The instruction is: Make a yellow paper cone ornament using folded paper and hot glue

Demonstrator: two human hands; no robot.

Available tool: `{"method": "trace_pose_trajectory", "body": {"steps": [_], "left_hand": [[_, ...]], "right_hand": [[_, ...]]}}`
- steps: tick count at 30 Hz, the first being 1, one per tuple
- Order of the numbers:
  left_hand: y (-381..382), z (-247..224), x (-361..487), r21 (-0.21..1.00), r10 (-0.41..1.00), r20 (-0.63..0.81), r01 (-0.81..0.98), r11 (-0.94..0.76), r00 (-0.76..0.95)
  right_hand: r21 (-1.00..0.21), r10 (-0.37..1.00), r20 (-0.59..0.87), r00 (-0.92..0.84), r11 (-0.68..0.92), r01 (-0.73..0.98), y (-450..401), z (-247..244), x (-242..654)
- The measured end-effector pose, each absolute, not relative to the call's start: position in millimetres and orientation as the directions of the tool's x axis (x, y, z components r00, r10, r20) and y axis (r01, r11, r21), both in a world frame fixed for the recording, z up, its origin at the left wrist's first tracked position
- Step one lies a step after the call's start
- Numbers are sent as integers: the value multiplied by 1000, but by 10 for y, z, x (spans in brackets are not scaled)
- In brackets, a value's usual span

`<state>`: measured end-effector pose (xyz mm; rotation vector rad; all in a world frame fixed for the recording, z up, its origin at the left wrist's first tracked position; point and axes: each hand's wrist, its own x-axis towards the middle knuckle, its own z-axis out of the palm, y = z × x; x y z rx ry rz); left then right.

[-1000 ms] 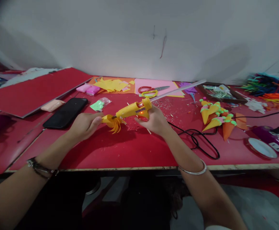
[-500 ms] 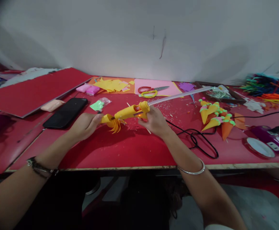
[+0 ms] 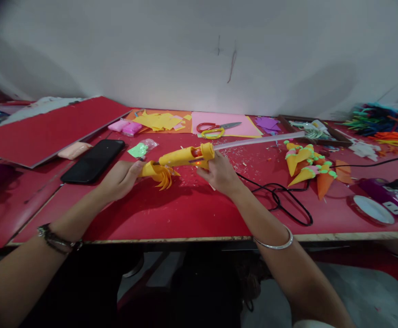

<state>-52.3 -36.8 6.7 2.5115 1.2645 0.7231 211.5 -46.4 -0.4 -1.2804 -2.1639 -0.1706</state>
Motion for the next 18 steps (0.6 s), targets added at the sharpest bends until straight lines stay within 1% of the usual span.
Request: {"method": "trace_pose_trajectory", "body": {"steps": [5,9,13,15,18], "left_hand": [[-366,63,-514,399,794,342,688,-606,502],[-374,62,-508,391,786,346,683,-617,512],[-384,70,-506,378,773,355,675,-633,526],[-390,79,-503,371,764,359,669,-644,537],[-396,93,-498,328,729,378,654,-682,570]], "right_hand": [[-263,760,557,-334,544,797,-479,12,2094],[-339,767,585,-264,528,779,-484,7,2065],[-433,805,553,-214,497,752,-482,-6,2045],[-505,832,519,-194,482,716,-490,-3,2032],[-651,892,425,-157,421,632,-514,10,2006]]}}
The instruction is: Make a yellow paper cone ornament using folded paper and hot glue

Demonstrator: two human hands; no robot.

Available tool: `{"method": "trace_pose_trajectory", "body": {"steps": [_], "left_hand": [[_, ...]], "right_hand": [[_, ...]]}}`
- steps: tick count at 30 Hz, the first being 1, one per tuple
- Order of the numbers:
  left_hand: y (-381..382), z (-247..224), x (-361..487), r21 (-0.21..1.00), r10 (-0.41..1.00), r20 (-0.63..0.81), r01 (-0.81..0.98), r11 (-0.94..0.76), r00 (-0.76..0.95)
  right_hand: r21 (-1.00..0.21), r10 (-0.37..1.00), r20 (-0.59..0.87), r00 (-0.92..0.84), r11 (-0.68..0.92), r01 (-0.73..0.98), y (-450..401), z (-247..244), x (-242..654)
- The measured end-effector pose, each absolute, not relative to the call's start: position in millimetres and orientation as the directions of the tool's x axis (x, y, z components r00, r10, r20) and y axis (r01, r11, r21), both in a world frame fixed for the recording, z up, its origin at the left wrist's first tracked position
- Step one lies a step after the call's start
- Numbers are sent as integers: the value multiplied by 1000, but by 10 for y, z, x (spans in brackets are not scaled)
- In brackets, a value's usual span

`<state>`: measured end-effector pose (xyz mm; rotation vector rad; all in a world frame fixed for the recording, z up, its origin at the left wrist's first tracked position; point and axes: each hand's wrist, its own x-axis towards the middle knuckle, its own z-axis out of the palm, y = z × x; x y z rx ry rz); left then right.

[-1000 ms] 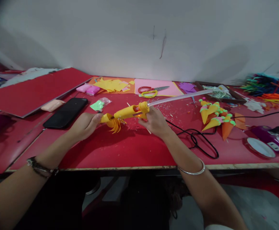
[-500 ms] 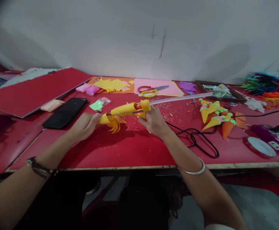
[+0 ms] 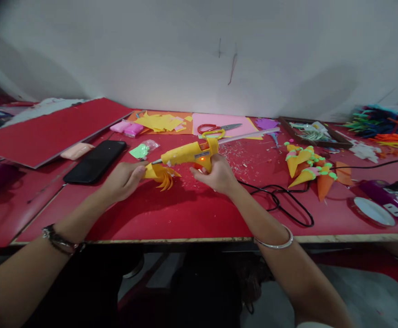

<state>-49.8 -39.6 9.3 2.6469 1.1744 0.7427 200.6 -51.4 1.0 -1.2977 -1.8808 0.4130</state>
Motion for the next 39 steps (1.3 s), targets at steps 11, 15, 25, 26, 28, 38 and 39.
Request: {"method": "trace_pose_trajectory", "body": {"steps": [11,15,25,26,28,38,39], "left_hand": [[-410,77,-518,91,665,431,703,-705,611],[-427,106,-511,8,647,447,721,-693,618],[-435,123,-533,-9,598,452,674,-739,662],[-435,124,-536,-2,602,446,673,-739,663],[-435,130,-539,-1,603,441,673,-740,664],[-471,195,-564,120,615,441,636,-763,654],[-469,194,-574,131,619,441,636,-761,650]], "right_hand": [[-867,960,212,-182,271,418,-529,24,1965],[-864,960,64,-273,190,467,-543,43,2000],[-864,961,-43,-273,101,493,-565,17,2042],[-860,959,-40,-282,111,498,-567,24,2044],[-855,952,-32,-305,132,501,-572,40,2046],[-831,925,-19,-380,197,520,-570,74,2062],[-824,924,-8,-382,211,526,-568,75,2062]]}}
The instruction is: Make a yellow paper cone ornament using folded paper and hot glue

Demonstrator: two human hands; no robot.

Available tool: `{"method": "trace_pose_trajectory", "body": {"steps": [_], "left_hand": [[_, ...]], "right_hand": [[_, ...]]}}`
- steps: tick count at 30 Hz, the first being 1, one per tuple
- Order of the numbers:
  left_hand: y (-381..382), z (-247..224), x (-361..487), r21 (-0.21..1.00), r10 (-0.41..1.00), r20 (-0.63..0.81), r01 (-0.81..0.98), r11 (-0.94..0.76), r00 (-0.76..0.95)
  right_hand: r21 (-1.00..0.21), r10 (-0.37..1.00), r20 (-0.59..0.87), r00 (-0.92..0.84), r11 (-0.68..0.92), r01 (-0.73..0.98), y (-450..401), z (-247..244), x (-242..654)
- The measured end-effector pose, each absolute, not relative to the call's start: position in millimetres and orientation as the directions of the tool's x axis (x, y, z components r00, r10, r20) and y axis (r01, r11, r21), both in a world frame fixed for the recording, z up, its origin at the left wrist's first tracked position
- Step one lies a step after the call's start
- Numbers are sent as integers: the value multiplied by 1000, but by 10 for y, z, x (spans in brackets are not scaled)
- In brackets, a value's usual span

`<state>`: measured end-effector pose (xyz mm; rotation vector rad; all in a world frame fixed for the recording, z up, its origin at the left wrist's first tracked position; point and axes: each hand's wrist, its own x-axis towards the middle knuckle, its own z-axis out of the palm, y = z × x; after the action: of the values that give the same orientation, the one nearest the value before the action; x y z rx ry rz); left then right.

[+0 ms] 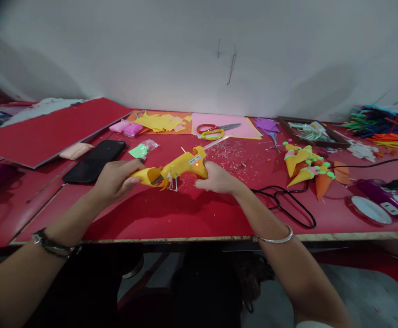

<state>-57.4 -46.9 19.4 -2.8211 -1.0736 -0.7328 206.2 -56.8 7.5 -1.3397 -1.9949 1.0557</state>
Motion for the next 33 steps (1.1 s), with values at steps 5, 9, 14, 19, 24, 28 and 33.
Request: {"method": "trace_pose_trajectory", "body": {"steps": [5,9,14,19,24,28,33], "left_hand": [[-448,191,-622,148,637,451,652,-744,625],[-449,210,-639,163,661,440,669,-725,608],[-458,218,-624,218,689,420,671,-708,591],[-458,202,-598,247,711,396,679,-692,581],[-449,192,-590,269,713,407,671,-691,571],[-447,184,-588,325,720,407,648,-689,562],[-443,169,-617,396,712,443,594,-700,544]], "right_hand": [[-778,926,68,-371,282,561,-556,58,2061],[-737,943,147,-299,306,602,-521,2,2077],[-688,931,278,-235,364,627,-476,-18,2074],[-673,905,359,-229,421,608,-451,7,2062],[-644,899,398,-184,417,642,-439,-10,2077],[-614,907,409,-99,354,706,-429,-17,2100],[-624,897,435,81,236,745,-374,-12,2185]]}}
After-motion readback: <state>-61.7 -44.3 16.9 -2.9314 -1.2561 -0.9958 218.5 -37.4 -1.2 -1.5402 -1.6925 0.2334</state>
